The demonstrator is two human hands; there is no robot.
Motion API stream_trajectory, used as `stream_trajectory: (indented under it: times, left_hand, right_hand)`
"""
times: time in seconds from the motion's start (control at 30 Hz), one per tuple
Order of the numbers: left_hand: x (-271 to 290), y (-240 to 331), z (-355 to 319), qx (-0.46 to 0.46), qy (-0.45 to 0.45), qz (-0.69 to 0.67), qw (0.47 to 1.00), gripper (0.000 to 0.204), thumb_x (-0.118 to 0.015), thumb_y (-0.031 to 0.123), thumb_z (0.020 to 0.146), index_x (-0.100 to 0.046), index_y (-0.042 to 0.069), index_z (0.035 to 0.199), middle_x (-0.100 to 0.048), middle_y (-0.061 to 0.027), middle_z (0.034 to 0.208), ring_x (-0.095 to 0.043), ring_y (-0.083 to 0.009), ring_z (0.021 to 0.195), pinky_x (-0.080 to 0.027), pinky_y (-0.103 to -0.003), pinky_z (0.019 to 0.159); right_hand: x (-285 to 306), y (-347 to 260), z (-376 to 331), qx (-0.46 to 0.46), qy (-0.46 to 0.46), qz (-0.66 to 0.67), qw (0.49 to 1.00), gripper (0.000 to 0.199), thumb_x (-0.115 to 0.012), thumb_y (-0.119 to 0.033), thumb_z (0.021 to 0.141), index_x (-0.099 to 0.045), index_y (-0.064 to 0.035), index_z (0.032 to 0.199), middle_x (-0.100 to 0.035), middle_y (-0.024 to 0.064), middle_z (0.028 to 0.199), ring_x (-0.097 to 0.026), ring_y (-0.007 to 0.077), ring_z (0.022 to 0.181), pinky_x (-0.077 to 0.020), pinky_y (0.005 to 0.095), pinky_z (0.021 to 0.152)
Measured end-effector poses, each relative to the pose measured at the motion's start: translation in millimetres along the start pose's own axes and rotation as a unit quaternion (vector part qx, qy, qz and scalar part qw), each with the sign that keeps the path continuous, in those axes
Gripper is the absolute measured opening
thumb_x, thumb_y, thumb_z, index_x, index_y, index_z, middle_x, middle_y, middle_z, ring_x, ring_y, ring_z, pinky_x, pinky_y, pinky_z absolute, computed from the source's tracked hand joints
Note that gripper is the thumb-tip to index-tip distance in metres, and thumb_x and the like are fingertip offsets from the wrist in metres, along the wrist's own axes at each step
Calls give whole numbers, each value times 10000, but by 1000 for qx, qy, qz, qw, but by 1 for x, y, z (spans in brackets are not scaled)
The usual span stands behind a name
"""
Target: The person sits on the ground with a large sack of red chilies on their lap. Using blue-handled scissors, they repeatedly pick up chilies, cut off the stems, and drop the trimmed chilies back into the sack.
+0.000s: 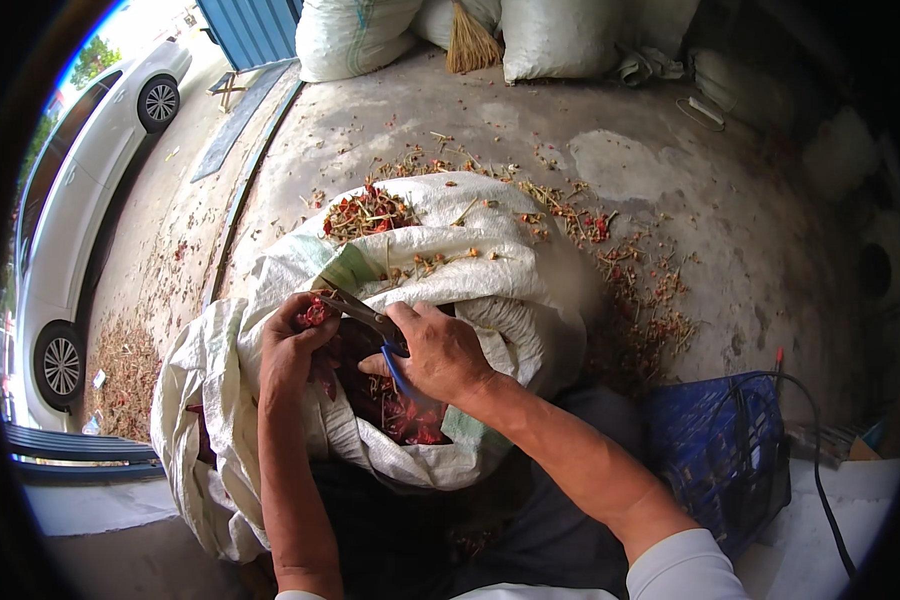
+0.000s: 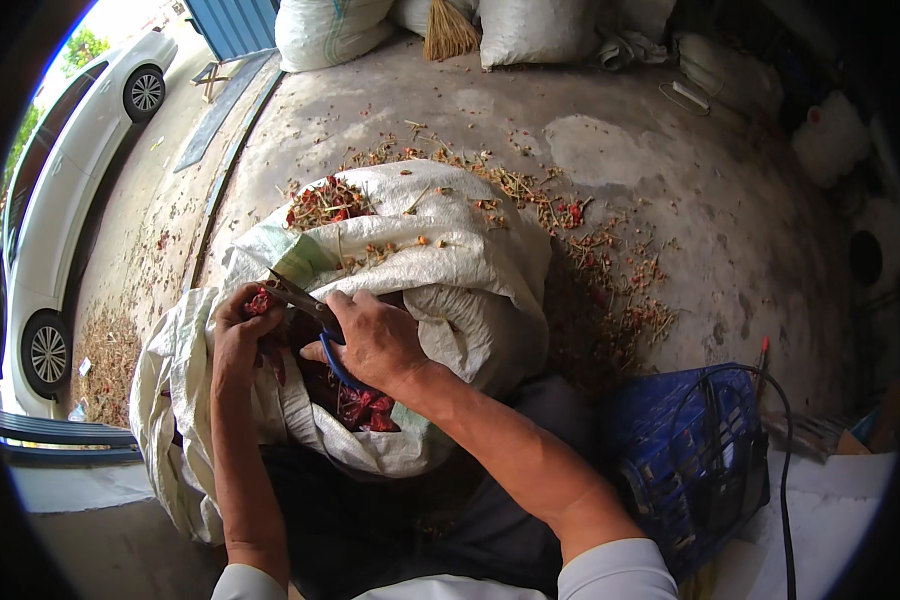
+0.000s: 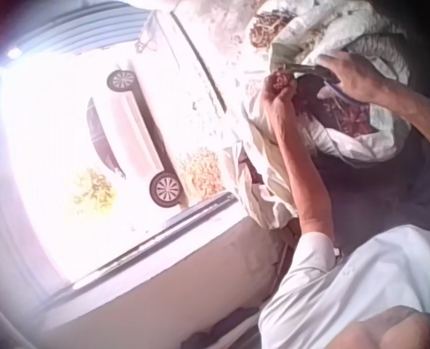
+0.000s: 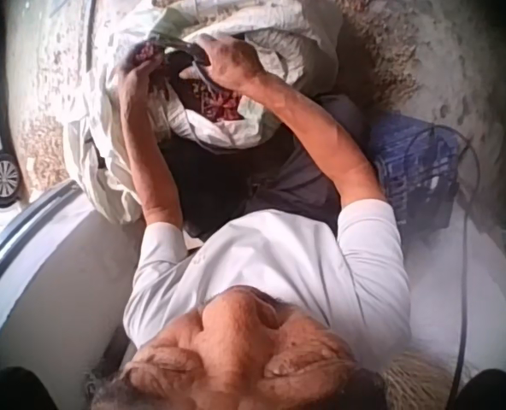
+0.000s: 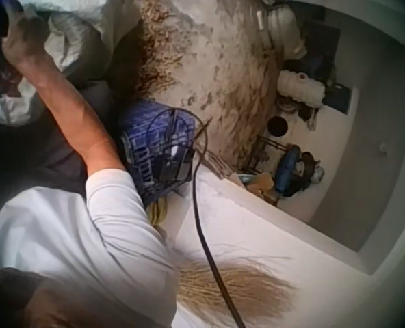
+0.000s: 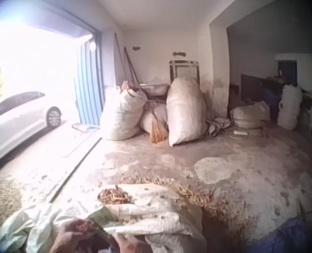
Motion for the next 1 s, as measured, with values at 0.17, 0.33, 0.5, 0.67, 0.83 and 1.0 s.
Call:
stream_trajectory:
  times: [0.17,0.33,0.5,0.67,0.83,1.0]
  left_hand:
    - [0,-1,2,-21,-13,3,1000,188,-676,25,866,-651,35,1051,-655,-40,718,-608,-134,494,-433,-250,351]
    - [-1,1,-2,7,-32,-22,999,186,-674,21,864,-655,32,1049,-667,-55,726,-622,-142,516,-462,-261,382]
    - [-2,-2,2,-22,-35,-82,996,172,-673,17,857,-664,37,1028,-677,-86,724,-629,-189,491,-484,-313,360]
    - [-2,1,0,-24,-44,-149,988,160,-673,4,845,-662,44,999,-678,-77,750,-642,-193,534,-522,-303,427]
    - [-7,5,6,-66,-52,-191,978,174,-677,-10,838,-656,49,999,-670,-75,792,-653,-180,590,-549,-294,501]
    - [-8,4,10,-85,-32,-222,971,205,-689,-33,823,-658,53,1007,-674,-57,842,-652,-158,630,-550,-277,551]
  right_hand:
    - [-6,3,3,22,-18,-27,999,597,-786,-540,762,-602,-43,1036,-644,157,803,-677,368,767,-543,439,649]
    - [-11,5,4,0,-84,140,987,548,-773,-536,799,-618,-30,940,-638,129,723,-669,304,695,-521,388,628]
    - [-45,17,-8,-66,-141,423,892,539,-715,-560,863,-619,-30,867,-614,49,720,-608,190,637,-502,336,614]
    - [-38,-14,-22,-159,-240,628,723,505,-696,-573,869,-492,-113,911,-421,-56,627,-351,-4,433,-268,177,340]
    - [-41,-16,-25,-150,-234,670,688,489,-623,-531,942,-540,-68,1074,-458,-49,680,-358,0,479,-250,170,392]
    - [-42,-21,-22,-153,-206,684,683,527,-603,-570,939,-531,-65,1073,-459,-46,687,-371,-3,474,-281,167,396]
Point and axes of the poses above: each hand's wrist, its own z-axis towards the middle knuckle, its own x-axis out of the back of the hand, y = z × x, the point moved 8 cm from there along z, towards the middle knuckle
